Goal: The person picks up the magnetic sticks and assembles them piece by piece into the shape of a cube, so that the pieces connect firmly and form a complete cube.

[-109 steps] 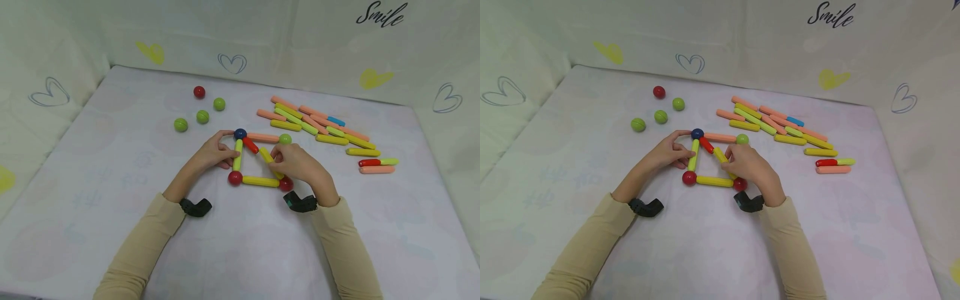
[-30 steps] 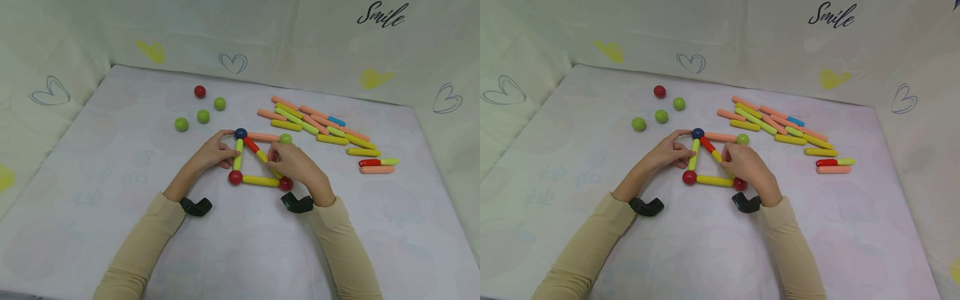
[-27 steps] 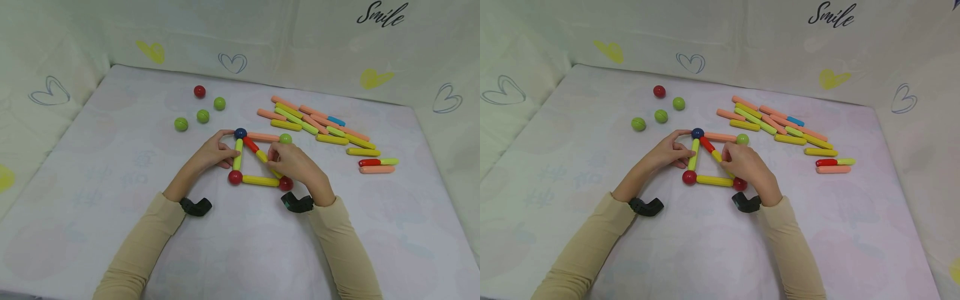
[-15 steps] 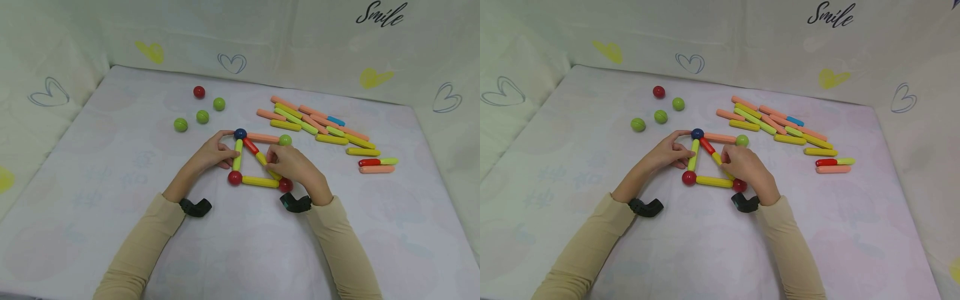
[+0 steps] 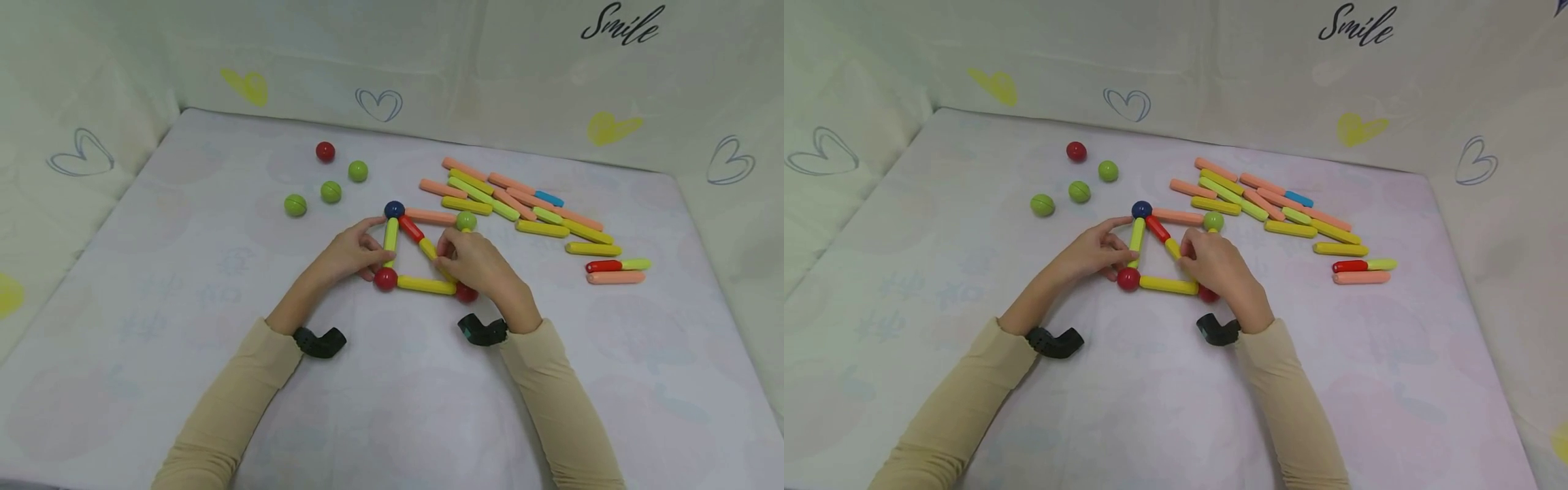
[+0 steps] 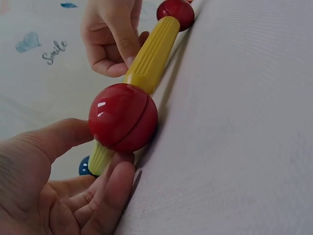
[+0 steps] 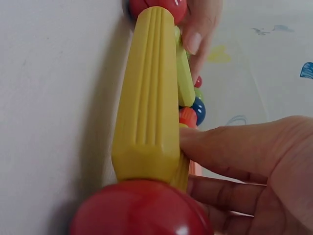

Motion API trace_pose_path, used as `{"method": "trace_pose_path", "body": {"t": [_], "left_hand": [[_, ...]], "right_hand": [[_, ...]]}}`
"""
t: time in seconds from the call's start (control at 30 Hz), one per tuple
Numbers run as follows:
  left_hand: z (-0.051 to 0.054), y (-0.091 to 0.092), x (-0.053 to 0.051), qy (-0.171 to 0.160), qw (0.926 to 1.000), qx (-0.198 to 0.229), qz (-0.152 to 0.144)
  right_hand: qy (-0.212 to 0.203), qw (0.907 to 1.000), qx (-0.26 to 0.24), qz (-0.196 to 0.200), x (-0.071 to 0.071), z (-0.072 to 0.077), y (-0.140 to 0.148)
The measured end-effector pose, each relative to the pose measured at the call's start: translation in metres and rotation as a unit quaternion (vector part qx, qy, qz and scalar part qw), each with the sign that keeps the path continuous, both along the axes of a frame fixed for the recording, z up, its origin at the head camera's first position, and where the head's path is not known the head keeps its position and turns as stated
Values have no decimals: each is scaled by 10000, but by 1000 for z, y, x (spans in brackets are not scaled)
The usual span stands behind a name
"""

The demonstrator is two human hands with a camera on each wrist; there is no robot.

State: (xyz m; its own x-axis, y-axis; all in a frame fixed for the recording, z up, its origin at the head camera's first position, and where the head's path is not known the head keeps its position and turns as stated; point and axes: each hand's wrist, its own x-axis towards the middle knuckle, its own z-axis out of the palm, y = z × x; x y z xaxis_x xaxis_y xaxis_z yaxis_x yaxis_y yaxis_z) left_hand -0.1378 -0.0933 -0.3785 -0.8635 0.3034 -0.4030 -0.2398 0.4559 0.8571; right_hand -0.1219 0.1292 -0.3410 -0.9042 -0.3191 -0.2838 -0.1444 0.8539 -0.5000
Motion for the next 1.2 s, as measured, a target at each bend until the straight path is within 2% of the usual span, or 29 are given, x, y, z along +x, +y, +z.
{"method": "trace_pose_path", "body": {"t": [0.1,0.27,0.37,0.53,0.63,0.77,0.9,1.03,1.2], "left_hand": [[2,-1,1,42,9995,-218,-243],[2,-1,0,-11,9993,-216,-301],[3,-3,-1,-130,9995,-111,-279],[5,-4,-2,-493,9985,95,-219],[7,-4,-3,-676,9972,234,-211],[8,-5,-2,-757,9963,332,-225],[9,-4,-2,-730,9965,344,-213],[10,-3,-1,-733,9966,337,-139],[9,-2,-1,-732,9969,277,-99]], "right_hand": [[24,9998,-201,40,-2,0,5],[254,9961,-832,-133,-8,1,24],[579,9918,-1024,-503,-13,0,44],[953,9822,-898,-1349,-18,-1,81],[984,9766,-764,-1751,-18,-3,101],[888,9716,-599,-2111,-18,-8,121],[799,9710,-539,-2188,-19,-14,134],[764,9740,-435,-2087,-20,-19,138],[646,9787,-30,-1948,-23,-23,135]]}}
